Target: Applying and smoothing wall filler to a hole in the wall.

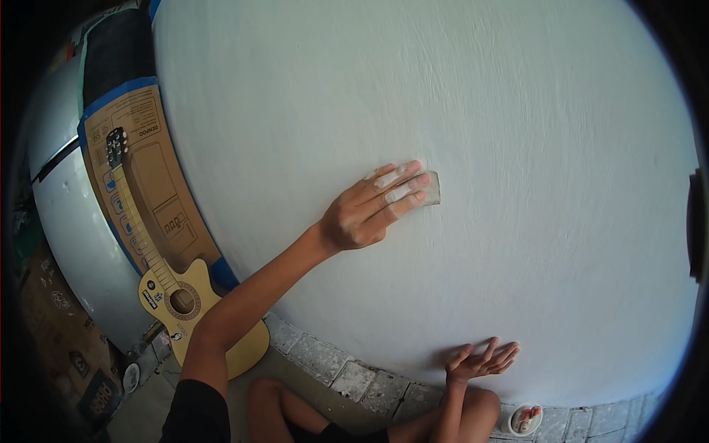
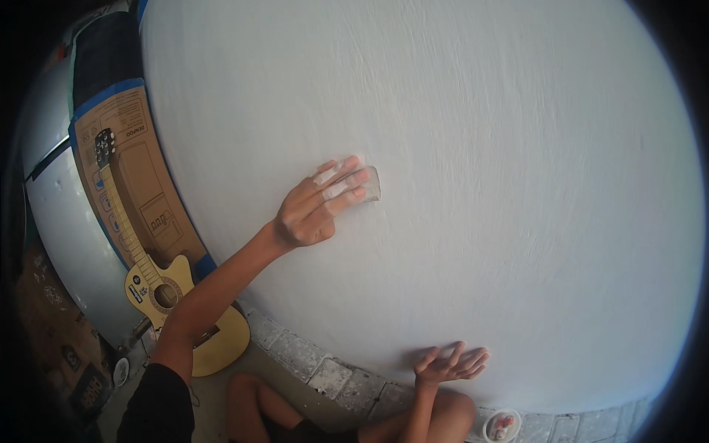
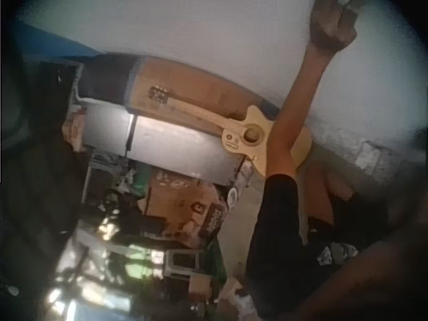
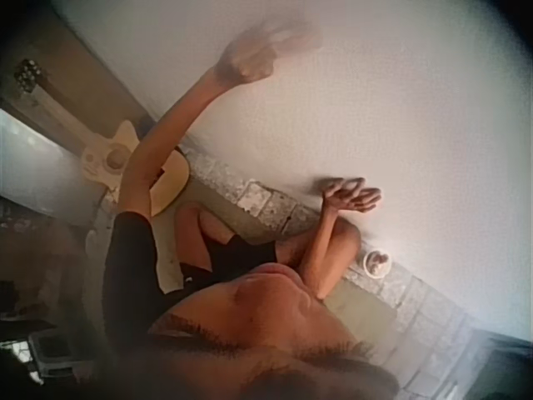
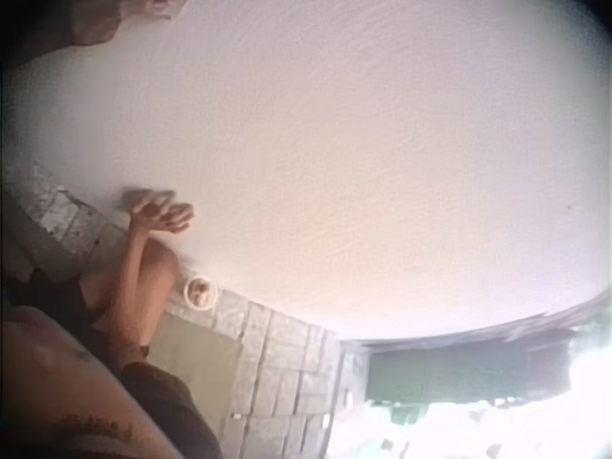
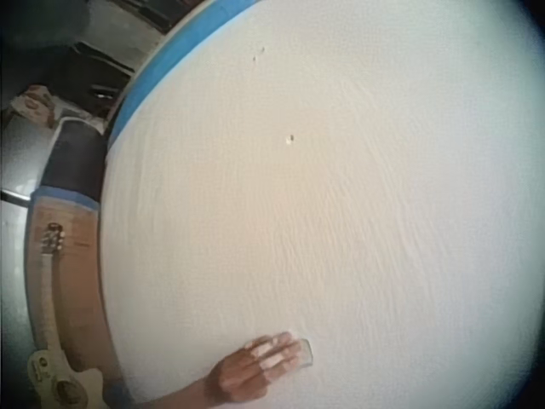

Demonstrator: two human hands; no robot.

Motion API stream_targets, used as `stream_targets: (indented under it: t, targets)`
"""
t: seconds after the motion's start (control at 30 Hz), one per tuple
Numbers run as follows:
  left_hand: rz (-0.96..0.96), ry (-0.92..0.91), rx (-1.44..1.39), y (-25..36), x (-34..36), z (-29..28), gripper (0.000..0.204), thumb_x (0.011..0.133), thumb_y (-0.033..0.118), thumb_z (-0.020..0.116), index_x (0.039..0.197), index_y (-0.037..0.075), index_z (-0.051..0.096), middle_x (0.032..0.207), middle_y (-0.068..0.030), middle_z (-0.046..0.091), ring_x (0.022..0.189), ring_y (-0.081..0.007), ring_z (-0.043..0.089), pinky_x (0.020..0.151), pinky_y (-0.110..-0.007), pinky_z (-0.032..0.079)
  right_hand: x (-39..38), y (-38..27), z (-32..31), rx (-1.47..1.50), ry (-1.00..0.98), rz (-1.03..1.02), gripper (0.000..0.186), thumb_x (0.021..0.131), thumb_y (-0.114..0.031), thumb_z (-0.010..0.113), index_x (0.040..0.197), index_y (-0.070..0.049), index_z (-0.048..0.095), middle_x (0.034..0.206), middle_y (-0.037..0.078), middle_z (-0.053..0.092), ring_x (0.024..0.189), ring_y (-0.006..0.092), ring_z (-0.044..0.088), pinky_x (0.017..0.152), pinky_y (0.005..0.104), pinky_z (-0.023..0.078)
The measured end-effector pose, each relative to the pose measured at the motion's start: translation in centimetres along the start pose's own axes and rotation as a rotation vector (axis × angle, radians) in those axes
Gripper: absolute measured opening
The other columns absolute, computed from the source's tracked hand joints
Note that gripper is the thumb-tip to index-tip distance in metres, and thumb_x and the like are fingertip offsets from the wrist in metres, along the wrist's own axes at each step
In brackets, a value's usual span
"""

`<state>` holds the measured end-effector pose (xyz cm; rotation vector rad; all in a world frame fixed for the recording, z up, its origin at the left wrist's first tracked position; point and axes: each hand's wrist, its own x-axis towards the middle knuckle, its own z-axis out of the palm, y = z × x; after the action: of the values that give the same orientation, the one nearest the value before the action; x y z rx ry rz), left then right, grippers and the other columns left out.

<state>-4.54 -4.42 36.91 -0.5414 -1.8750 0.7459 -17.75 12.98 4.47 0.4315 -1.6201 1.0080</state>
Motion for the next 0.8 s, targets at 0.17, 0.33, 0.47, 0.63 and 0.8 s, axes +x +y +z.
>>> stream_targets:
  t: [0.17, 0.33, 0.47, 0.63, 0.8]
  targets:
    - [0.100, -0.120, -0.082, 2.3, -0.5, 0.3, 0.039, 0.078, -0.009, 0.050, 0.112, 0.006, 0.062, 0.119, -0.0081, 0.066, 0.120, -0.0283, 0.056, 0.111, -0.048, 0.032, -0.2, 0.1, 0.0, 0.004, -0.009, 0.009, 0.055, 0.091, -0.034, 0.041, 0.139, -0.005, 0.038, 0.150, 0.028, 0.025, 0.140, 0.0416, 0.022, 0.113, 0.0522, 0.009]
    - [-0.099, -0.054, 0.079, 2.7, -1.3, 0.2, 0.027, 0.087, 0.003, 0.054, 0.112, 0.011, 0.062, 0.118, -0.0045, 0.066, 0.122, -0.0248, 0.055, 0.115, -0.051, 0.021, 0.0, -0.1, -0.1, 0.006, -0.002, -0.002, 0.055, 0.091, -0.033, 0.041, 0.138, -0.005, 0.039, 0.149, 0.028, 0.026, 0.140, 0.0412, 0.023, 0.113, 0.0517, 0.009]
    - [0.041, -0.100, 0.067, 2.8, -0.9, 0.3, 0.041, 0.080, -0.010, 0.044, 0.109, 0.012, 0.063, 0.118, -0.0030, 0.066, 0.125, -0.0253, 0.052, 0.116, -0.054, 0.017, 0.0, 0.1, -0.1, -0.004, 0.003, 0.002, 0.053, 0.092, -0.033, 0.041, 0.137, -0.005, 0.040, 0.149, 0.027, 0.026, 0.140, 0.0409, 0.023, 0.113, 0.0509, 0.009]
    - [-0.079, -0.051, 0.105, 3.7, -1.7, 0.5, 0.026, 0.089, 0.003, 0.051, 0.107, 0.017, 0.063, 0.112, 0.0029, 0.069, 0.126, -0.0184, 0.051, 0.116, -0.057, 0.008, 0.2, -0.2, -0.1, 0.015, 0.003, -0.003, 0.053, 0.092, -0.033, 0.041, 0.137, -0.005, 0.041, 0.149, 0.027, 0.026, 0.140, 0.0410, 0.023, 0.113, 0.0504, 0.009]
    - [-0.234, 0.015, 0.046, 3.3, -1.2, 0.1, 0.039, 0.083, -0.009, 0.042, 0.104, 0.016, 0.063, 0.113, -0.0007, 0.069, 0.126, -0.0215, 0.051, 0.114, -0.061, 0.008, 0.1, -0.1, 0.0, 0.014, 0.005, 0.003, 0.053, 0.092, -0.033, 0.041, 0.136, -0.005, 0.041, 0.149, 0.028, 0.026, 0.140, 0.0410, 0.023, 0.113, 0.0509, 0.009]
